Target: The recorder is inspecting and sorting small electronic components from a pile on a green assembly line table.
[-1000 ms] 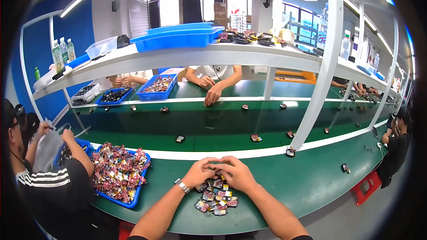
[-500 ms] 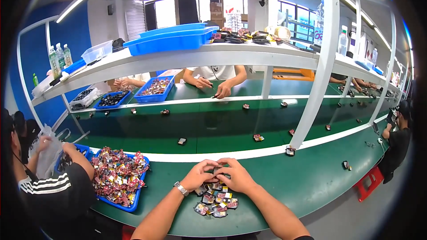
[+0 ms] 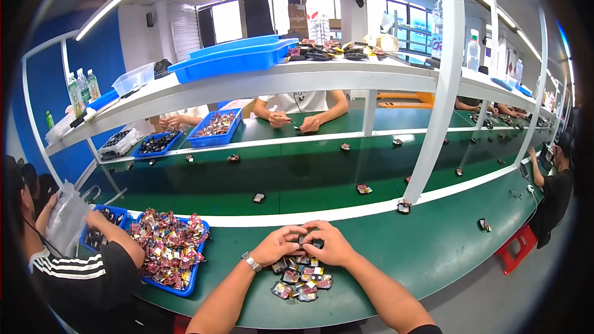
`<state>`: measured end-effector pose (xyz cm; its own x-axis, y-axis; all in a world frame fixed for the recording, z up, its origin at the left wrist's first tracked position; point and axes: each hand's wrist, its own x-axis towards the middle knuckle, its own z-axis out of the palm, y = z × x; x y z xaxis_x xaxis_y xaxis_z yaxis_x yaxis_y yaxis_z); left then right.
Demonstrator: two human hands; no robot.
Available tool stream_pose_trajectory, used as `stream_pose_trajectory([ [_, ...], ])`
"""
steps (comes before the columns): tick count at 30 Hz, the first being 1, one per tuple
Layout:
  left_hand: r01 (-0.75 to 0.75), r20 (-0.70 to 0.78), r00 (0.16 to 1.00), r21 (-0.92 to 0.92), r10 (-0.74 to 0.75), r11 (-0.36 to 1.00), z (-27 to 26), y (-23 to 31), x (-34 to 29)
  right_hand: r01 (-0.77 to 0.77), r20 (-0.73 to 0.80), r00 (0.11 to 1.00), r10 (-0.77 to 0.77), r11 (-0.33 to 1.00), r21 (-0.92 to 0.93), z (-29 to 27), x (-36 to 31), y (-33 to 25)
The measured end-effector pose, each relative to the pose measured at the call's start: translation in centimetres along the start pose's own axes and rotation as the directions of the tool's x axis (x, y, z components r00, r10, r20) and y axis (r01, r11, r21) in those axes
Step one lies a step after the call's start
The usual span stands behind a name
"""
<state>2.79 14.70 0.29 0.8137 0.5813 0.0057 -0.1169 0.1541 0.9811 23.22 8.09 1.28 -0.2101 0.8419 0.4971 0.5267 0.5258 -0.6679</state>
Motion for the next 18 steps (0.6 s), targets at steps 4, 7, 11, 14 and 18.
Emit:
stream_pose_trajectory([
  [4, 0.035, -0.014, 0.999, -0.022, -0.036, 0.999, 0.07, -0.11, -0.08, -0.007, 0.082, 0.997, -0.001, 0.995, 0.095, -0.4, -0.07, 0.19],
  [7, 0.039, -0.026, 0.999, -0.037, -0.04, 0.999, 0.28, -0.11, 0.02, 0.021, 0.073, 0.997, -0.024, 0.998, 0.051, -0.3, -0.22, 0.39],
  [11, 0.011, -0.106, 0.994, 0.007, -0.01, 1.0, 0.38, -0.36, 0.17, 0.04, 0.033, 0.999, -0.038, 0.997, -0.061, 0.06, -0.27, 0.06],
  [14, -0.012, -0.131, 0.991, -0.02, 0.009, 1.0, 0.53, -0.31, 0.23, 0.031, -0.036, 0.999, -0.034, 0.995, -0.092, 0.3, -0.3, -0.27],
  [18, -0.032, -0.142, 0.99, -0.04, 0.026, 0.999, 0.74, -0.2, 0.31, 0.034, -0.078, 0.996, -0.036, 0.999, -0.031, 0.45, -0.3, 0.11],
])
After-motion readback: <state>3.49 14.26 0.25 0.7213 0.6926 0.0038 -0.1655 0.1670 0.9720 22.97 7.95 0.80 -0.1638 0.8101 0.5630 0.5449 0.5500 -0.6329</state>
